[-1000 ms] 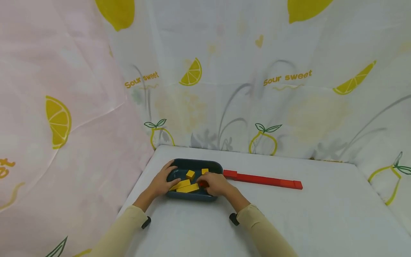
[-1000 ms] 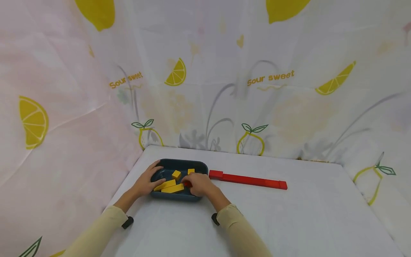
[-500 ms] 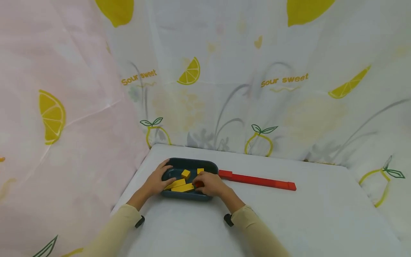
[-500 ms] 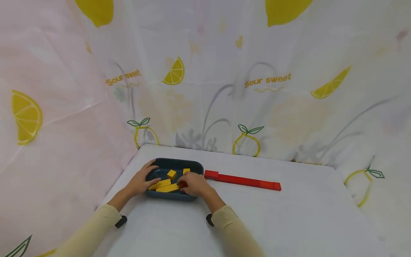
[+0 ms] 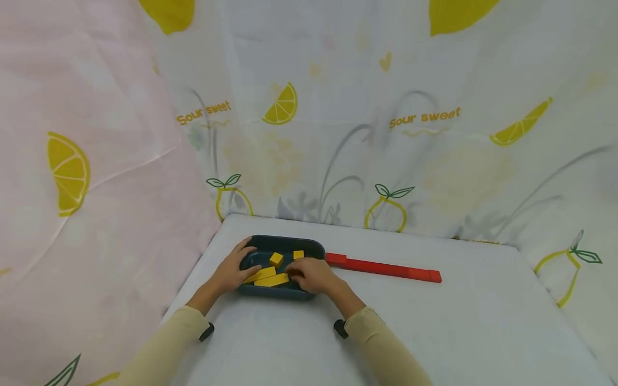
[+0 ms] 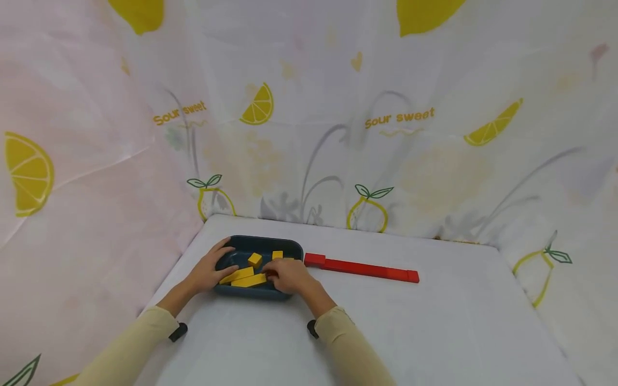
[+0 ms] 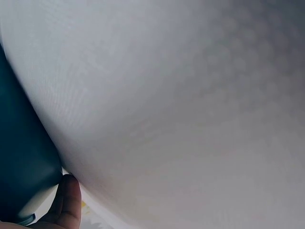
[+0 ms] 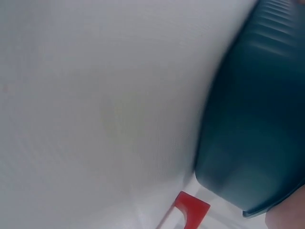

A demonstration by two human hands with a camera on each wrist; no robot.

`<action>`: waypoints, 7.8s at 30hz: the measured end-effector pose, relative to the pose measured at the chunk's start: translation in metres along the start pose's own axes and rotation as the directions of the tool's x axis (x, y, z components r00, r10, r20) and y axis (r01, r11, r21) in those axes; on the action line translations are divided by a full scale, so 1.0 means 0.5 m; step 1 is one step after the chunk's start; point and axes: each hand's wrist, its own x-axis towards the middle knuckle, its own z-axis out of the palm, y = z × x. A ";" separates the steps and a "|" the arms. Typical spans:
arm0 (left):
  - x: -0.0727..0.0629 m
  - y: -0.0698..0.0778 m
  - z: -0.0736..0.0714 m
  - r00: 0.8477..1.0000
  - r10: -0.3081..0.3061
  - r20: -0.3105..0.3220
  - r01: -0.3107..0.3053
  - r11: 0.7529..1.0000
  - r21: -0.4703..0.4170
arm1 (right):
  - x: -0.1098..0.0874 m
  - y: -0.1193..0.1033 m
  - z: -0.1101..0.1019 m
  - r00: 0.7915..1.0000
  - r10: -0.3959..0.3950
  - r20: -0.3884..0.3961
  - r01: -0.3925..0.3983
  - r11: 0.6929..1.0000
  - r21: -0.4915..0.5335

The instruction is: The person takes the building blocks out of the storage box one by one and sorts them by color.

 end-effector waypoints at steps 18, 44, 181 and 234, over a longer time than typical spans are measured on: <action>0.003 -0.003 -0.008 1.000 -0.016 0.004 0.016 1.000 0.002 | -0.001 0.001 -0.005 0.989 0.065 -0.131 -0.052 0.994 0.098; 0.003 0.014 0.003 1.000 -0.016 0.017 0.015 1.000 0.013 | -0.105 0.050 -0.140 0.964 0.030 -0.263 0.065 0.937 0.344; 0.008 0.012 -0.020 0.990 -0.079 0.120 0.078 0.997 0.012 | -0.488 0.410 -0.220 0.861 0.508 -0.038 -0.509 0.857 -0.075; 0.010 0.005 -0.039 0.947 -0.023 0.319 0.019 1.000 0.016 | -0.014 -0.026 -0.012 0.985 0.035 -0.166 0.059 0.845 0.532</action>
